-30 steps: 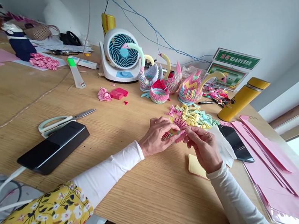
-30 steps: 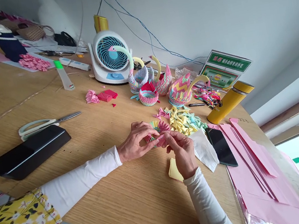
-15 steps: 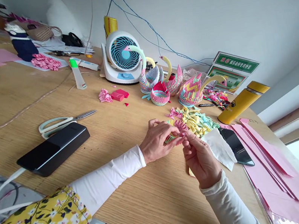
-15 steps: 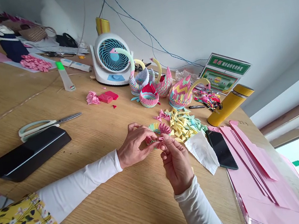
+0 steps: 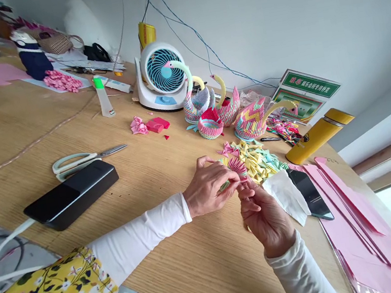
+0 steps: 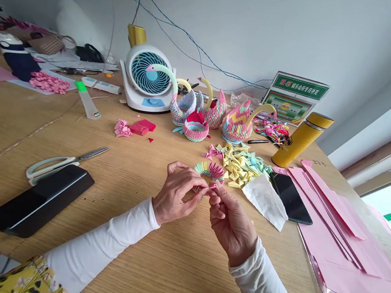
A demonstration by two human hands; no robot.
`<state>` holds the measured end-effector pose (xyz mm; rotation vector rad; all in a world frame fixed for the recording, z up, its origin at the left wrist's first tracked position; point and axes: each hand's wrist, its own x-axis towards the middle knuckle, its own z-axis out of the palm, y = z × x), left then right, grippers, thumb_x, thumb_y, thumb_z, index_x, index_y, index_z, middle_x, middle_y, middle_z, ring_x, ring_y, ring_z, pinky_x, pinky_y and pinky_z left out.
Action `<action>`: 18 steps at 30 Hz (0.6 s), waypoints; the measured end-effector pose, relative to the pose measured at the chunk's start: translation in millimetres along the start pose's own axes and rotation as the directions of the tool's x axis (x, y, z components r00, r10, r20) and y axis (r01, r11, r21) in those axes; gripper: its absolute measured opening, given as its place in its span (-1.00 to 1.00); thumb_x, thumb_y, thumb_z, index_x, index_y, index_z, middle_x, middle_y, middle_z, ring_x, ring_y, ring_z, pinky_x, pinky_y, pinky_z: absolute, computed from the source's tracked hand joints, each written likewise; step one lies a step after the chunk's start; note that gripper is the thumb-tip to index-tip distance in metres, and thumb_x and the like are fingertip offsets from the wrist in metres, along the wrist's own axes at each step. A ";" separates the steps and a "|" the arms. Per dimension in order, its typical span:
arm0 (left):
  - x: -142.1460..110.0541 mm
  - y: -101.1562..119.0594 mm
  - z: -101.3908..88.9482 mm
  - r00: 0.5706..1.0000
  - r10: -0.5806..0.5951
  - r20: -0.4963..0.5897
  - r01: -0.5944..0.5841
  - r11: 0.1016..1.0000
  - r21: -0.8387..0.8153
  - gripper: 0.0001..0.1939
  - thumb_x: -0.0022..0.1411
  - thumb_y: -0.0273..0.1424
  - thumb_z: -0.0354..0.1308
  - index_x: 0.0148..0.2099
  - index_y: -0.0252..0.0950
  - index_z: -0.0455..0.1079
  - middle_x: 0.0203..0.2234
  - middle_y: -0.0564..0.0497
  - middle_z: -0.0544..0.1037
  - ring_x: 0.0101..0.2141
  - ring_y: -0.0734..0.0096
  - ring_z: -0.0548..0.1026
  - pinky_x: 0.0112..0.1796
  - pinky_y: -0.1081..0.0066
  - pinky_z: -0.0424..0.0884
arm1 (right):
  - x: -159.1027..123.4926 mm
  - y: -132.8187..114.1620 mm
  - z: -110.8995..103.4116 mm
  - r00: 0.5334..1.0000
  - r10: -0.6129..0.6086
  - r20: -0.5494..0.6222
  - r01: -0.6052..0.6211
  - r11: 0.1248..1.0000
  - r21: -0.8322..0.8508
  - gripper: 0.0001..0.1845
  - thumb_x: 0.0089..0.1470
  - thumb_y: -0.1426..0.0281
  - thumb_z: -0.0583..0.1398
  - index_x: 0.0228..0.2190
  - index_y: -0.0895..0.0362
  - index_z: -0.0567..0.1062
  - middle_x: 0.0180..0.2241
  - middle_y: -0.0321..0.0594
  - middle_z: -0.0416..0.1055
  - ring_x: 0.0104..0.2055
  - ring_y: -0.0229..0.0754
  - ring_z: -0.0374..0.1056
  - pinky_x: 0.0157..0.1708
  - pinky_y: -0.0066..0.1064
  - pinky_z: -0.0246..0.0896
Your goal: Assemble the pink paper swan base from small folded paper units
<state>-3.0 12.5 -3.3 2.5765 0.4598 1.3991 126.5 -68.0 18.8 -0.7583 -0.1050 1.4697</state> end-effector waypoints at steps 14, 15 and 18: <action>1.0 -0.8 -2.1 0.997 0.069 -0.047 -0.068 0.997 0.024 -0.93 0.27 -0.44 0.04 -0.27 -0.25 0.34 -0.49 0.18 0.52 -0.41 0.54 0.47 -0.02 0.29 0.09 | 1.6 0.6 -2.2 1.000 0.001 -0.012 -0.002 1.000 -0.022 -0.88 0.06 0.62 0.15 -0.39 0.20 0.43 -0.53 -0.37 0.37 -0.63 -0.52 0.27 -0.82 -0.82 0.05; 1.0 -1.2 -2.0 0.997 0.066 -0.048 -0.064 0.998 0.025 -0.92 0.27 -0.44 0.04 -0.28 -0.25 0.34 -0.50 0.18 0.52 -0.42 0.54 0.47 0.00 0.28 0.09 | 1.7 0.7 -3.1 1.000 -0.012 -0.002 0.012 0.999 -0.044 -0.90 0.03 0.61 0.18 -0.41 0.20 0.44 -0.53 -0.37 0.37 -0.63 -0.52 0.27 -0.81 -0.82 0.06; 0.7 -3.1 -1.5 0.996 0.071 -0.060 -0.069 0.997 0.026 -0.92 0.28 -0.42 0.05 -0.28 -0.25 0.35 -0.51 0.18 0.52 -0.44 0.55 0.48 0.02 0.25 0.09 | 1.7 0.8 -5.5 0.998 -0.053 0.030 0.056 0.993 -0.103 -0.89 -0.07 0.57 0.28 -0.40 0.22 0.47 -0.51 -0.36 0.39 -0.61 -0.52 0.27 -0.80 -0.81 0.07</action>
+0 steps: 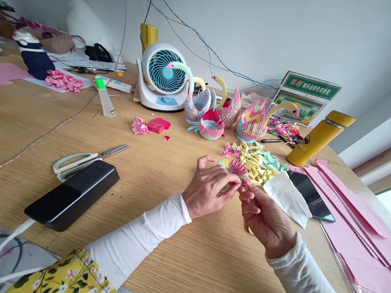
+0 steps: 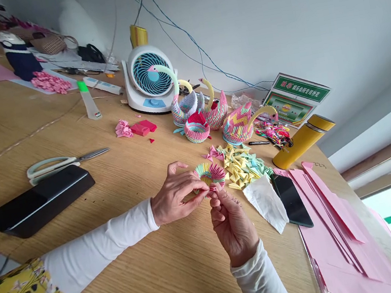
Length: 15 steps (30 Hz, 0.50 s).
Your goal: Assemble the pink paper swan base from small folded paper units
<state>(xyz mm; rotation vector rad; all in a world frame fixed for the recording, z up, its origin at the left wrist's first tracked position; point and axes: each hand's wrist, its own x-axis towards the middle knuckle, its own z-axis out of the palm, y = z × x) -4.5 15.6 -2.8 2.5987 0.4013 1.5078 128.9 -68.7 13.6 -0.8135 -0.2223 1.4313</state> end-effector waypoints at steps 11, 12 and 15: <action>0.1 -0.4 1.4 0.991 0.108 -0.074 -0.100 0.989 0.108 -0.95 0.26 -0.44 0.09 -0.30 -0.26 0.32 -0.52 0.19 0.55 -0.46 0.56 0.49 0.10 0.21 0.13 | -5.3 9.5 5.5 0.973 -0.225 -0.049 0.211 0.958 -0.193 -0.76 -0.20 0.44 0.40 -0.40 0.21 0.54 -0.48 -0.37 0.44 -0.60 -0.52 0.25 -0.77 -0.79 0.10; 0.2 0.5 1.7 0.992 0.099 -0.076 -0.091 0.990 0.106 -0.94 0.25 -0.45 0.08 -0.32 -0.26 0.31 -0.53 0.19 0.53 -0.47 0.57 0.48 0.10 0.21 0.13 | -6.1 10.7 6.4 0.974 -0.219 -0.060 0.206 0.963 -0.174 -0.74 -0.21 0.45 0.41 -0.38 0.21 0.54 -0.48 -0.37 0.44 -0.60 -0.53 0.26 -0.76 -0.80 0.11; 0.3 3.3 1.7 0.996 0.060 -0.070 -0.053 0.994 0.098 -0.90 0.24 -0.46 0.04 -0.36 -0.25 0.29 -0.57 0.20 0.50 -0.50 0.58 0.47 0.10 0.22 0.13 | -8.3 13.3 7.7 0.986 -0.139 -0.091 0.135 0.990 -0.051 -0.72 -0.20 0.48 0.40 -0.34 0.21 0.54 -0.47 -0.38 0.44 -0.58 -0.55 0.28 -0.73 -0.83 0.14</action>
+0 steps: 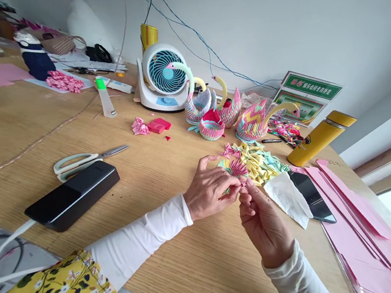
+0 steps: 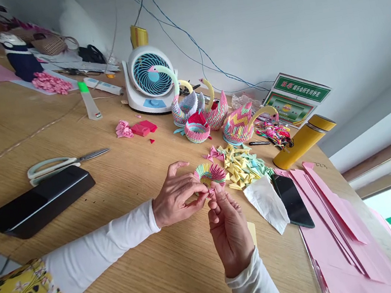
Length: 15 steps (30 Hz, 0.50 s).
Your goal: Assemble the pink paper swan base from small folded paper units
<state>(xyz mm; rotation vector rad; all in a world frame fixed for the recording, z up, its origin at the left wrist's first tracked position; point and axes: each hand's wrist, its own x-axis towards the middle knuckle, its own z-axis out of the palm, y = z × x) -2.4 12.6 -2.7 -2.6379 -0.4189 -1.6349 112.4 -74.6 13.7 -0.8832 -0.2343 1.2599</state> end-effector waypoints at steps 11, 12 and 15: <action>-3.0 1.7 -0.2 0.999 -0.009 0.033 0.011 0.998 -0.057 -0.91 0.26 -0.46 0.02 -0.33 -0.25 0.27 -0.53 0.21 0.53 -0.47 0.58 0.47 0.12 0.22 0.07 | -8.6 0.4 2.6 0.998 -0.038 -0.046 0.036 0.999 -0.040 -0.76 -0.19 0.49 0.39 -0.37 0.18 0.54 -0.49 -0.41 0.42 -0.64 -0.55 0.21 -0.82 -0.79 0.03; -3.3 0.7 -0.1 0.999 -0.020 0.051 0.023 0.997 -0.070 -0.92 0.26 -0.44 0.02 -0.32 -0.25 0.27 -0.53 0.21 0.52 -0.47 0.58 0.46 0.12 0.22 0.07 | -8.2 -1.2 2.3 0.998 -0.045 -0.041 0.043 0.998 -0.045 -0.76 -0.20 0.49 0.39 -0.38 0.19 0.54 -0.49 -0.41 0.42 -0.65 -0.56 0.19 -0.83 -0.79 0.00; -5.2 -5.7 0.3 0.984 -0.097 0.148 0.110 0.990 -0.085 -0.90 0.29 -0.35 0.03 -0.21 -0.26 0.29 -0.42 0.11 0.52 -0.37 0.49 0.45 0.07 0.21 0.09 | -3.7 -8.8 -1.4 0.993 -0.112 -0.038 0.109 0.991 -0.075 -0.75 -0.22 0.48 0.40 -0.39 0.19 0.55 -0.43 -0.37 0.45 -0.67 -0.58 0.11 -0.84 -0.79 -0.06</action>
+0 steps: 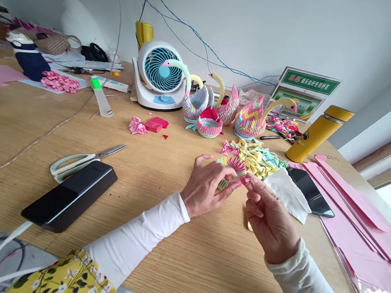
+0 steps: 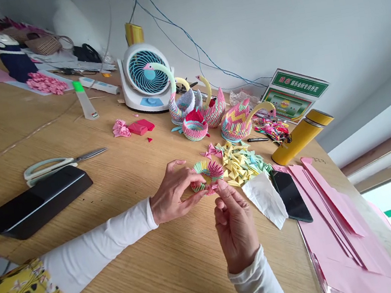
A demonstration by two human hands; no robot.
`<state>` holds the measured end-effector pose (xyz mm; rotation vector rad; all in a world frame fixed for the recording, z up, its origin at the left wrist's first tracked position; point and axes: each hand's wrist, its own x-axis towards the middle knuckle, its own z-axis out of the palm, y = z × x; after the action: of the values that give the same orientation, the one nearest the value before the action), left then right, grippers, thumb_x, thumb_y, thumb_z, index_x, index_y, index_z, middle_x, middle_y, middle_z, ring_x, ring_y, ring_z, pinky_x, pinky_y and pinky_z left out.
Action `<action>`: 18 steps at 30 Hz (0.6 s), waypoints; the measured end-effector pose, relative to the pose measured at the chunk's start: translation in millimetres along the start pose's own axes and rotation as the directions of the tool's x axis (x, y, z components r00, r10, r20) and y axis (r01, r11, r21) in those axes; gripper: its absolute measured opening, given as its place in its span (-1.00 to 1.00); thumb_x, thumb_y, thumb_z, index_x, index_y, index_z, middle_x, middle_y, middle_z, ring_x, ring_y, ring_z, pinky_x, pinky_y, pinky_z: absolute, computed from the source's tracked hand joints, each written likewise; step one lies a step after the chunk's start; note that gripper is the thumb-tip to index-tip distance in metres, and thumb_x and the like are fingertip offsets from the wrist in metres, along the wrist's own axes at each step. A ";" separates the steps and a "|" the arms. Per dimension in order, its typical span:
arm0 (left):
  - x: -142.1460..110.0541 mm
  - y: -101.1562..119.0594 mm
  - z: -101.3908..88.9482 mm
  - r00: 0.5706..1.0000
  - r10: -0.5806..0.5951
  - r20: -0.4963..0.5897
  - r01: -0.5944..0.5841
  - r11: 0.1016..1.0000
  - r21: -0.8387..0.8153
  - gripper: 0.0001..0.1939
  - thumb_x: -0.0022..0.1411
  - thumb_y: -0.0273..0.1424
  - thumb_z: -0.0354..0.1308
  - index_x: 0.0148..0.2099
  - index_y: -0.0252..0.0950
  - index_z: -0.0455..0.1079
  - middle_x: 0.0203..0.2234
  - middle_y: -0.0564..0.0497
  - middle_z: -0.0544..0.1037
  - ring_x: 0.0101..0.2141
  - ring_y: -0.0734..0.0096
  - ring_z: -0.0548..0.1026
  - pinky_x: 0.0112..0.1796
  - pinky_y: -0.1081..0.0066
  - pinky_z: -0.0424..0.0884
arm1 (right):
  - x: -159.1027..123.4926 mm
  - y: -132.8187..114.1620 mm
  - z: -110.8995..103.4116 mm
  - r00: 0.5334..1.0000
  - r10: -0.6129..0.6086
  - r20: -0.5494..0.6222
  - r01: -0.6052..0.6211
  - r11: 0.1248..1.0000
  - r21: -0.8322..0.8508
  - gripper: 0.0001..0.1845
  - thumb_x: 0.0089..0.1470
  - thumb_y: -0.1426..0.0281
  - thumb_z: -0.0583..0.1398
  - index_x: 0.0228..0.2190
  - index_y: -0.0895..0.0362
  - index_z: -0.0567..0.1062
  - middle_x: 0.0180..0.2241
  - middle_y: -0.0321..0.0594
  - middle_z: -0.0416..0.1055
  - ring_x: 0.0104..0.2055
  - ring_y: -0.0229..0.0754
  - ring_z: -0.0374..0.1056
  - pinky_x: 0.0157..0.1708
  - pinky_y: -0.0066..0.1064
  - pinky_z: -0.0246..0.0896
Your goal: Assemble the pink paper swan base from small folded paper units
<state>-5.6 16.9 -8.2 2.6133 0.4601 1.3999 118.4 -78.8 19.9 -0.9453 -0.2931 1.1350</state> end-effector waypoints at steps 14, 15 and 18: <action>-8.1 -22.7 25.1 0.976 -0.142 0.165 0.144 0.990 -0.001 -0.83 0.18 -0.26 0.17 -0.24 -0.24 0.37 -0.26 0.03 0.51 -0.09 0.34 0.39 0.01 0.24 0.03 | 41.3 4.6 -34.1 0.915 -0.382 0.127 0.383 0.727 -0.570 -0.67 -0.18 0.20 0.37 -0.38 0.17 0.57 -0.46 -0.25 0.45 -0.49 -0.33 0.22 -0.57 -0.51 0.06; -8.1 -22.4 25.3 0.976 -0.140 0.167 0.141 0.990 0.006 -0.84 0.17 -0.27 0.17 -0.24 -0.24 0.37 -0.26 0.04 0.51 -0.11 0.35 0.40 0.01 0.24 0.03 | 42.0 4.8 -34.6 0.913 -0.386 0.133 0.388 0.718 -0.578 -0.67 -0.18 0.19 0.36 -0.38 0.16 0.57 -0.44 -0.24 0.47 -0.47 -0.31 0.24 -0.55 -0.50 0.09; -7.7 -20.9 25.0 0.975 -0.138 0.175 0.136 0.990 0.023 -0.86 0.17 -0.30 0.15 -0.26 -0.25 0.35 -0.30 0.06 0.52 -0.19 0.38 0.43 0.01 0.24 0.04 | 43.0 4.8 -35.7 0.893 -0.415 0.173 0.425 0.652 -0.627 -0.66 -0.16 0.17 0.35 -0.37 0.16 0.57 -0.40 -0.20 0.50 -0.43 -0.25 0.30 -0.52 -0.46 0.13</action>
<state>7.0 34.6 -33.7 2.6265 0.6113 1.1165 156.7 -58.6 -15.7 -1.3931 -0.9247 0.5871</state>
